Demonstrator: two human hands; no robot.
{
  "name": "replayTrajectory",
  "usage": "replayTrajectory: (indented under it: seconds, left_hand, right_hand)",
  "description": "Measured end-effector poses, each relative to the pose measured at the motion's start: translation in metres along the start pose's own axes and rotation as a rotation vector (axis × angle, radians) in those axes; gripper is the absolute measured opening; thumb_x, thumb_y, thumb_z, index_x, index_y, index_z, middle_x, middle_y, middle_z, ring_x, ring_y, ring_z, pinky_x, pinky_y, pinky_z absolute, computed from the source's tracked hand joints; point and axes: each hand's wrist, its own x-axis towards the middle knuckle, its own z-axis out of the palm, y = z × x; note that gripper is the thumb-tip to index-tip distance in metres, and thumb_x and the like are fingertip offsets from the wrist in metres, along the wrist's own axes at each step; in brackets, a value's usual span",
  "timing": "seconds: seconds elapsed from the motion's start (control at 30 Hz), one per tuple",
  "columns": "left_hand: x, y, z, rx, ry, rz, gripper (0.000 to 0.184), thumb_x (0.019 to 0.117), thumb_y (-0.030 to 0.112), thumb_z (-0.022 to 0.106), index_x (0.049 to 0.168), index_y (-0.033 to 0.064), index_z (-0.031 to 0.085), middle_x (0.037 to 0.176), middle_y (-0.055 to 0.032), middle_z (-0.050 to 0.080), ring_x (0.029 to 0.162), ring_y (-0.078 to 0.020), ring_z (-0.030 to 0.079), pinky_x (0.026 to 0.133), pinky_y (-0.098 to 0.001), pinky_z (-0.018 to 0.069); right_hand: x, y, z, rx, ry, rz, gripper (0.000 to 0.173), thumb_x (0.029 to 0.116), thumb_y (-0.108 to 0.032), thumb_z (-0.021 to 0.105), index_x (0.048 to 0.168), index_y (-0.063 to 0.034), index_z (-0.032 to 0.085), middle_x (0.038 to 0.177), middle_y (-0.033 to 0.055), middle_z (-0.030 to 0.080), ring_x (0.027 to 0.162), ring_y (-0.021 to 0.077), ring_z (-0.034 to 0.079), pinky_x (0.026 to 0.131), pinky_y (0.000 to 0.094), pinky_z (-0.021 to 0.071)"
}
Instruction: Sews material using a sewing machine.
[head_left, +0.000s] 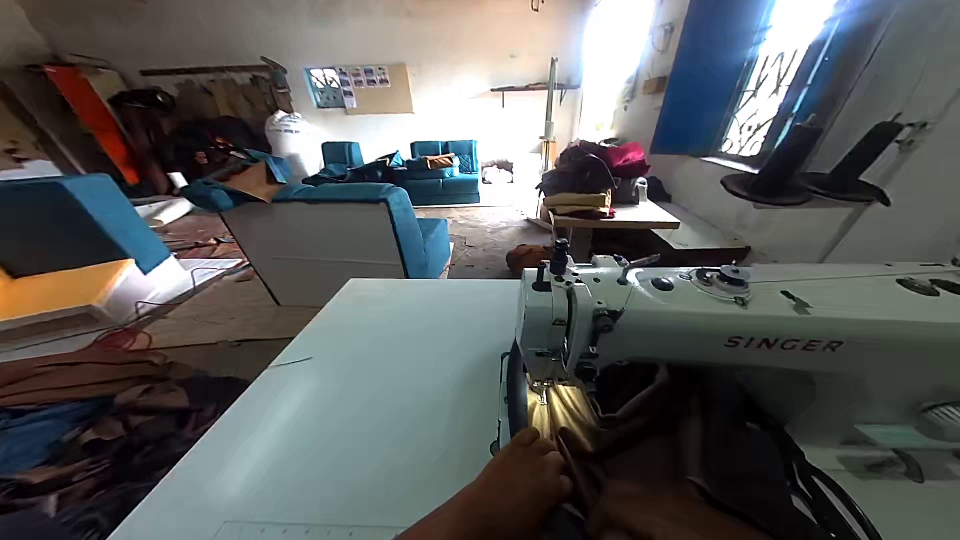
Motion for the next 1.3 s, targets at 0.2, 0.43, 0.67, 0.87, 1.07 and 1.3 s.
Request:
replayTrajectory:
  seconds: [0.2, 0.43, 0.67, 0.87, 1.07, 1.3]
  left_hand:
    - [-0.013, -0.015, 0.003, -0.051, 0.088, 0.092, 0.013, 0.0869, 0.003, 0.07, 0.098, 0.0045, 0.076, 0.096, -0.0145, 0.075, 0.102, -0.0341, 0.072, 0.098, -0.0563, 0.0511]
    - [-0.029, -0.038, 0.026, 0.226, 0.355, 0.074, 0.018, 0.0975, 0.012, 0.059, 0.102, 0.0196, 0.074, 0.108, 0.0032, 0.076, 0.107, -0.0158, 0.071, 0.09, -0.0364, 0.0559]
    - [-0.016, -0.05, 0.012, 0.098, 0.347, 0.198, 0.017, 0.0979, 0.008, 0.054, 0.098, 0.0167, 0.069, 0.099, -0.0003, 0.075, 0.101, -0.0173, 0.071, 0.098, -0.037, 0.0528]
    - [-0.002, -0.061, 0.023, -0.074, 0.359, 0.189, 0.01, 0.096, 0.001, 0.055, 0.096, 0.0071, 0.063, 0.09, -0.011, 0.068, 0.086, -0.029, 0.068, 0.077, -0.0424, 0.0578]
    - [0.007, -0.067, 0.027, 0.18, 0.504, 0.146, 0.016, 0.0997, 0.013, 0.051, 0.087, 0.0129, 0.061, 0.079, -0.0044, 0.069, 0.076, -0.0219, 0.069, 0.069, -0.0353, 0.056]
    - [-0.003, -0.071, 0.026, 0.183, 0.551, 0.091, 0.019, 0.1024, 0.018, 0.053, 0.095, 0.0185, 0.07, 0.089, -0.0006, 0.068, 0.081, -0.0177, 0.064, 0.076, -0.0303, 0.0534]
  right_hand:
    - [0.068, 0.061, 0.019, 0.106, 0.181, -0.167, 0.036, 0.1039, -0.011, 0.051, 0.136, 0.005, 0.056, 0.136, 0.0258, 0.058, 0.129, 0.0351, 0.056, 0.111, 0.0451, 0.0448]
    - [0.052, 0.118, 0.027, 0.026, 0.002, -0.117, 0.056, 0.0885, -0.003, 0.069, 0.143, -0.0094, 0.059, 0.156, 0.0149, 0.048, 0.147, 0.0345, 0.041, 0.121, 0.0549, 0.0309]
    - [0.058, 0.139, 0.046, -0.355, 0.382, -0.46, 0.022, 0.102, -0.016, 0.055, 0.108, -0.0191, 0.076, 0.115, -0.0006, 0.075, 0.122, 0.0228, 0.064, 0.106, 0.05, 0.0452]
    - [0.068, 0.145, 0.041, -0.401, 0.529, -0.565, 0.016, 0.1061, -0.012, 0.05, 0.1, -0.0091, 0.065, 0.103, 0.008, 0.073, 0.11, 0.0214, 0.07, 0.105, 0.0352, 0.0514]
    - [0.08, 0.119, 0.004, -0.35, 0.316, -0.442, 0.011, 0.0987, -0.003, 0.055, 0.102, -0.0037, 0.066, 0.092, 0.0153, 0.07, 0.082, 0.031, 0.072, 0.071, 0.0442, 0.061]
    - [0.085, 0.131, -0.006, -0.14, 0.134, -0.352, 0.02, 0.101, -0.021, 0.057, 0.11, -0.0063, 0.068, 0.099, 0.0162, 0.07, 0.096, 0.0336, 0.069, 0.085, 0.0494, 0.0565]
